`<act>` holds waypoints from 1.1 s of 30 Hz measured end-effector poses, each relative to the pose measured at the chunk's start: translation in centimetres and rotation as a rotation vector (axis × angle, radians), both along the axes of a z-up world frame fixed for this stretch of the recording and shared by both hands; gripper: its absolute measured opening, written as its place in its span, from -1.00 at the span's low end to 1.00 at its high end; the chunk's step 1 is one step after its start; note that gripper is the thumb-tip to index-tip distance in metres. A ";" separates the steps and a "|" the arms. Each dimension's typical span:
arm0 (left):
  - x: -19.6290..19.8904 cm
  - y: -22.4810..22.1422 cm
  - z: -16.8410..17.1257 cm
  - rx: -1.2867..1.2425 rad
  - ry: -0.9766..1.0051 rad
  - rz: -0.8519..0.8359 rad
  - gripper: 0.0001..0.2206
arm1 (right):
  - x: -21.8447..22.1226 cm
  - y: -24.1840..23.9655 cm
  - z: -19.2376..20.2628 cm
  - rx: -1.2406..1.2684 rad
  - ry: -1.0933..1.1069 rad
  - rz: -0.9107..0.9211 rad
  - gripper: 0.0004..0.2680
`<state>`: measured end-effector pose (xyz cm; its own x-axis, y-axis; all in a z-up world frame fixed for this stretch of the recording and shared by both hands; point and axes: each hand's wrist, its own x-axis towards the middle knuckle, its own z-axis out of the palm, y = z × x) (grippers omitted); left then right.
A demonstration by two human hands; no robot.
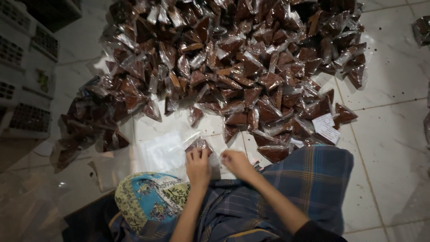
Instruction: Labeling individual snack bags and placing them into a larger plastic bag for bulk packaging.
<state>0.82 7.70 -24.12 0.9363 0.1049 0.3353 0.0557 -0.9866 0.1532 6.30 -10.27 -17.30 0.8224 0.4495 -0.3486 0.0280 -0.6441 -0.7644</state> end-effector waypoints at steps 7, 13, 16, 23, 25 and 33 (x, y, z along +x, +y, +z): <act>5.4 -6.8 5.5 -0.195 0.198 -0.160 -0.53 | 3.9 -5.1 -0.9 -0.551 -0.385 -0.426 -0.46; 8.3 -7.4 4.5 -0.250 0.162 -0.106 -0.70 | 2.8 -5.2 -2.4 -0.323 -0.246 -0.433 -0.67; 6.2 -6.4 6.5 -0.938 0.354 0.062 -0.68 | 3.8 -3.6 -0.7 0.005 0.078 -0.644 -0.50; -1.0 -6.8 10.4 -0.198 0.251 0.072 -0.43 | 2.1 1.2 -0.3 0.274 -0.330 -0.396 -0.22; -0.1 -4.8 9.2 -0.158 0.527 0.062 -0.32 | 2.1 0.5 -3.0 0.010 -0.382 -0.212 -0.26; -2.2 -0.2 3.2 0.095 0.039 -0.097 -0.34 | 0.5 -1.0 -2.9 -0.260 -0.023 -0.165 -0.38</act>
